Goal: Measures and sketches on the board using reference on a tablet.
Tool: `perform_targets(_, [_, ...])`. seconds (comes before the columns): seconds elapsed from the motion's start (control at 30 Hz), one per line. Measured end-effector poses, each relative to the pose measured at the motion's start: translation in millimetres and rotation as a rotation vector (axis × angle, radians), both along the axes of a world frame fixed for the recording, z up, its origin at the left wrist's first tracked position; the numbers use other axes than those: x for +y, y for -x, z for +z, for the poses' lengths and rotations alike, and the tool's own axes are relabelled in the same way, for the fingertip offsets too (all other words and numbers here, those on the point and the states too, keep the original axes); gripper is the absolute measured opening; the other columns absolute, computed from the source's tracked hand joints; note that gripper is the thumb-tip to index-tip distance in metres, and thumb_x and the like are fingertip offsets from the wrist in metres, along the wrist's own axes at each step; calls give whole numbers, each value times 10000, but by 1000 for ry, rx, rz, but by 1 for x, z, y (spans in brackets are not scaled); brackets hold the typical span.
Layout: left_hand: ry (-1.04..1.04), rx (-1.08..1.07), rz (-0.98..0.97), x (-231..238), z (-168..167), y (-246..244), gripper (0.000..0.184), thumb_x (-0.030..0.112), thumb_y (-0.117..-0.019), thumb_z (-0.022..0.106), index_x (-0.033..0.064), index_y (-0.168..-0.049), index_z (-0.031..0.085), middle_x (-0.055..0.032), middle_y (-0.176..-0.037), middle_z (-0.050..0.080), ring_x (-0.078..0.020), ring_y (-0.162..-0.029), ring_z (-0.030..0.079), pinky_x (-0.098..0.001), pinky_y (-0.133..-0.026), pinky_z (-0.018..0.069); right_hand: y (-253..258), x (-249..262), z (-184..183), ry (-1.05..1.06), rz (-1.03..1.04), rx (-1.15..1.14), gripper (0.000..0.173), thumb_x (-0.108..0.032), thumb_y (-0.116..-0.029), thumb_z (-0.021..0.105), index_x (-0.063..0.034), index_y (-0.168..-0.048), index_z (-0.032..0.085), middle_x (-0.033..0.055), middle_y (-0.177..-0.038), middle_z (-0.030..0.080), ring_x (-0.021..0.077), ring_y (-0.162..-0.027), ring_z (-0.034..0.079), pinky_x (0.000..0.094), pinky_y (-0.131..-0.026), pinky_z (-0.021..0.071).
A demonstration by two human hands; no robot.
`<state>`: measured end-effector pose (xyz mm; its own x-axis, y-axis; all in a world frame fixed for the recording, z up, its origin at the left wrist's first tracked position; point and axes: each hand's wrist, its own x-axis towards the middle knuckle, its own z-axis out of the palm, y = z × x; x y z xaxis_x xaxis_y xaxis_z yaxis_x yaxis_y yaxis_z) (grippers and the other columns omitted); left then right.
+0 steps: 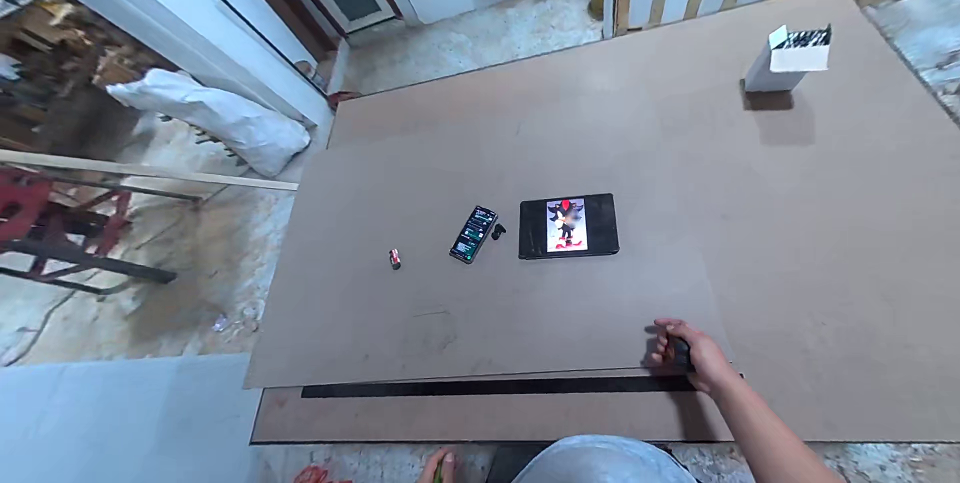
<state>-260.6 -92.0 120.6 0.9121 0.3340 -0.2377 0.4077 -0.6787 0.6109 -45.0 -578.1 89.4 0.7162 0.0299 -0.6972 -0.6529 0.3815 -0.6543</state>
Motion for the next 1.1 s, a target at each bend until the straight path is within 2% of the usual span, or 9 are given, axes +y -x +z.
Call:
perform_targets(0.17, [118, 15, -36, -24, 3, -74, 381, 231, -1093, 403, 0, -1316, 609, -77, -1116, 763, -172, -908, 766, -393, -827, 657, -75, -2, -4, -25, 167, 37, 457, -245, -1074, 405, -182, -1524, 444, 115, -1037, 671, 228, -786, 672, 421, -688, 589])
perform_targets(0.37, [54, 231, -216, -58, 2, -219, 386, 276, -1069, 513, 130, -1421, 575, -61, -1280, 708, -201, -1094, 714, -492, -971, 580, -133, 17, -23, -61, 160, 31, 569, -242, -1061, 407, -246, -1620, 300, 130, -1107, 685, 240, -798, 688, 410, -676, 595])
perform_targets(0.47, [68, 304, -247, -79, -13, -284, 449, 297, -1058, 564, 205, -1494, 512, -92, -1187, 722, -254, -960, 722, -547, -870, 584, -144, 27, -25, -73, 174, 32, 604, -210, -1045, 422, -273, -1628, 278, 109, -1066, 662, 225, -800, 672, 407, -687, 594])
perform_targets(0.5, [100, 286, -250, -84, -22, -303, 482, 283, -1045, 594, 218, -1512, 492, -67, -1275, 694, -236, -965, 722, -528, -867, 590, -147, 30, -26, -76, 168, 27, 617, -197, -1038, 441, -276, -1628, 280, 103, -1039, 648, 222, -795, 666, 410, -686, 596])
perform_targets(0.57, [159, 263, -291, -92, -38, -341, 534, 263, -1032, 618, 225, -1536, 447, 8, -1581, 473, -186, -1051, 714, -476, -901, 603, -153, 34, -25, -69, 162, 17, 641, -185, -1027, 468, -288, -1631, 279, 97, -1018, 633, 219, -796, 657, 416, -692, 594])
perform_targets(0.63, [176, 225, -310, -97, -52, -371, 542, 255, -1015, 649, 218, -1523, 461, 10, -1633, 402, -199, -992, 719, -472, -837, 607, -159, 36, -25, -62, 171, 12, 652, -187, -1027, 475, -296, -1636, 267, 92, -1005, 632, 215, -793, 656, 412, -692, 597])
perform_targets(0.8, [208, 198, -289, -99, -65, -392, 496, 232, -999, 677, 216, -1468, 513, 30, -1622, 422, -181, -968, 722, -435, -813, 607, -169, 41, -26, -51, 255, -7, 719, -173, -1036, 454, -357, -1662, 153, 93, -984, 611, 222, -768, 640, 419, -680, 593])
perform_targets(0.97, [202, 193, -313, -92, -63, -383, 500, 221, -988, 684, 225, -1459, 518, 50, -1592, 466, -152, -845, 711, -413, -744, 597, -164, 41, -27, -31, 308, 4, 742, -185, -1035, 461, -387, -1664, 122, 98, -980, 622, 223, -764, 647, 415, -673, 596])
perform_targets(1.1, [151, 251, -328, -87, -55, -362, 493, 232, -992, 683, 235, -1456, 516, 77, -1606, 446, -166, -879, 713, -434, -762, 593, -147, 43, -22, -21, 344, 29, 748, -193, -1035, 468, -393, -1664, 116, 103, -991, 634, 231, -780, 651, 422, -681, 593])
